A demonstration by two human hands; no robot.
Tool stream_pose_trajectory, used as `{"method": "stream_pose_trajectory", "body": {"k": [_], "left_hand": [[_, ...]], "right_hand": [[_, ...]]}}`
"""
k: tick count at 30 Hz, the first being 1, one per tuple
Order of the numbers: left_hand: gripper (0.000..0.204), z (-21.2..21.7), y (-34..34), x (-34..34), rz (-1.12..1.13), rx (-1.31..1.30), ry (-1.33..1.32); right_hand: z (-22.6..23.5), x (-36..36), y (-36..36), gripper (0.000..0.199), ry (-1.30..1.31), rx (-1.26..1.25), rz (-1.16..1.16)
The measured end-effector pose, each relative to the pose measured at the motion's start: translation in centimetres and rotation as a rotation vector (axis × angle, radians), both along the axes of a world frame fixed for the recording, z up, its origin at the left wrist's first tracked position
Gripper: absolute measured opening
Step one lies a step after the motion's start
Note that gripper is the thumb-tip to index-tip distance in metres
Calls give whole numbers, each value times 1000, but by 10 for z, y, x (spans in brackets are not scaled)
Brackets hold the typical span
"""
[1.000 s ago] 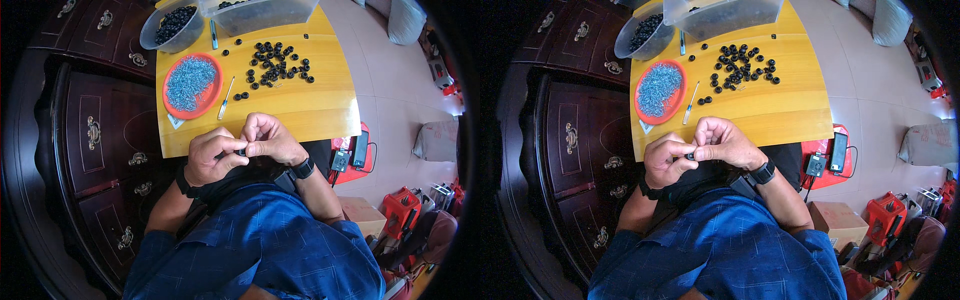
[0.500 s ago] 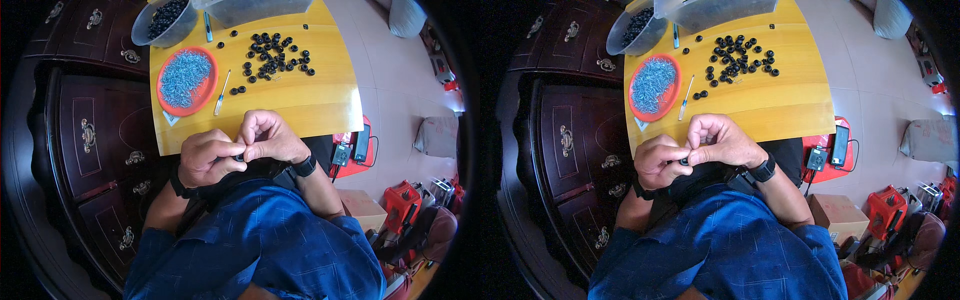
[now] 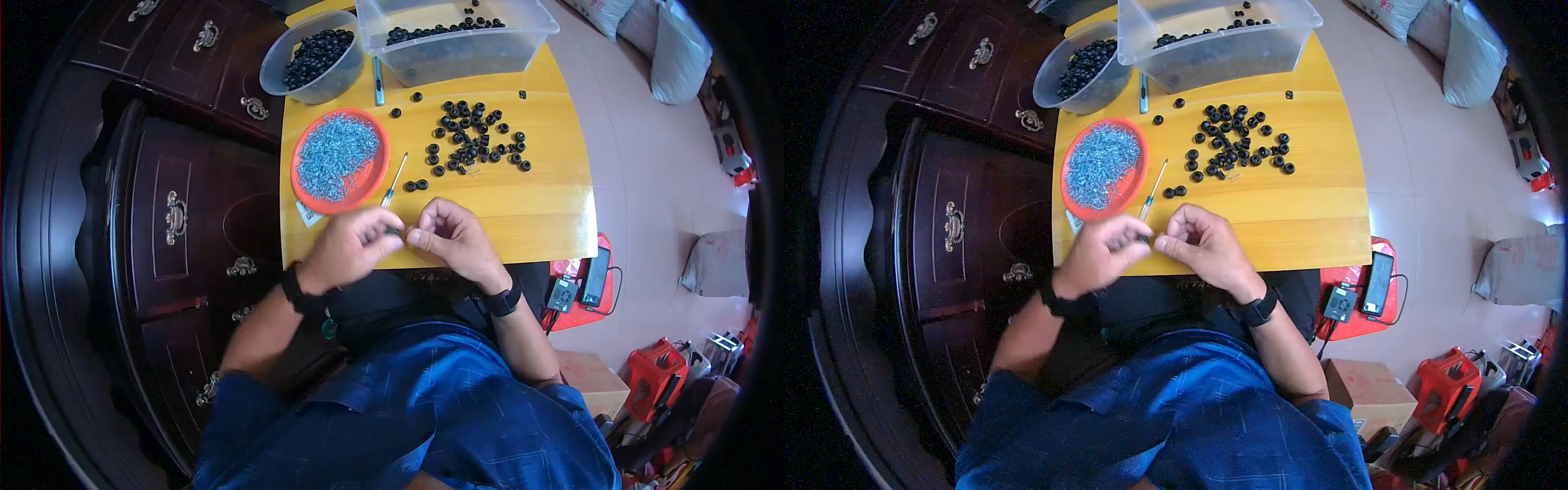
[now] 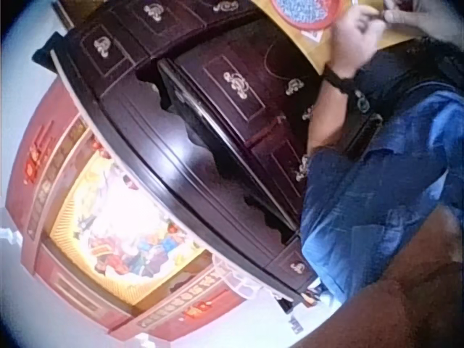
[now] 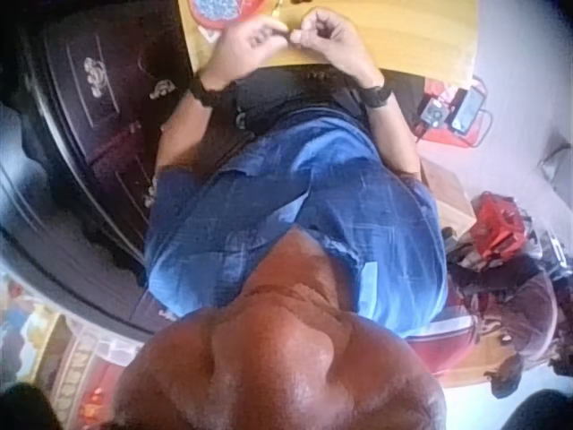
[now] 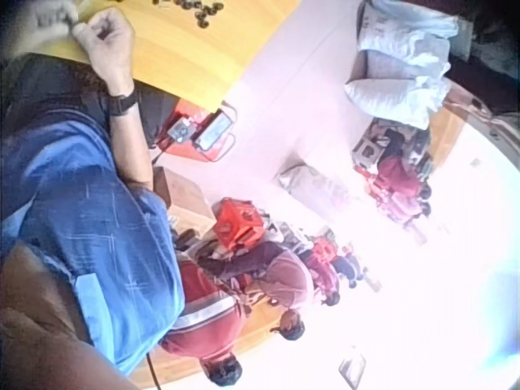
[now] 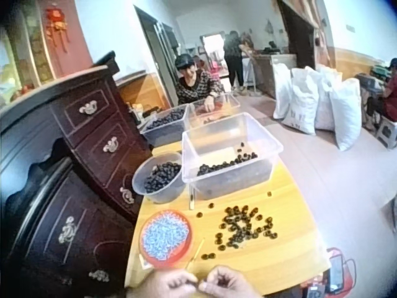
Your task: The person is assembling small blue beads into circular black plastic components using tweezers.
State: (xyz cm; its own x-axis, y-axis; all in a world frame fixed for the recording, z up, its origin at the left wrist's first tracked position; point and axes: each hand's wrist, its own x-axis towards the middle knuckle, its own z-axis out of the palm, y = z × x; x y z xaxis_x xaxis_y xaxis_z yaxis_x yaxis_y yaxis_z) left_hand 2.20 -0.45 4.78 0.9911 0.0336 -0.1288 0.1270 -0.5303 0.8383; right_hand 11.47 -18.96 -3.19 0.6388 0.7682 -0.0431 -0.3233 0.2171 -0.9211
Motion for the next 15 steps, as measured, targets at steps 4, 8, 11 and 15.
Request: {"method": "stream_pose_trajectory", "body": {"k": [4,8,11,15], "left_hand": [[24,25,78,49,225,78,-217],[33,58,122,79,409,190,-407],[28,47,113,68,310,320,-293],[17,10,78,26,210,166,-158]], "right_hand": [[-11,10,-2,16,-294,-196,-194],[12,24,-2,12,-536,-444,-266],[13,32,6,12,-707,-533,-312],[10,38,23,15,-876,-640,-299]]}}
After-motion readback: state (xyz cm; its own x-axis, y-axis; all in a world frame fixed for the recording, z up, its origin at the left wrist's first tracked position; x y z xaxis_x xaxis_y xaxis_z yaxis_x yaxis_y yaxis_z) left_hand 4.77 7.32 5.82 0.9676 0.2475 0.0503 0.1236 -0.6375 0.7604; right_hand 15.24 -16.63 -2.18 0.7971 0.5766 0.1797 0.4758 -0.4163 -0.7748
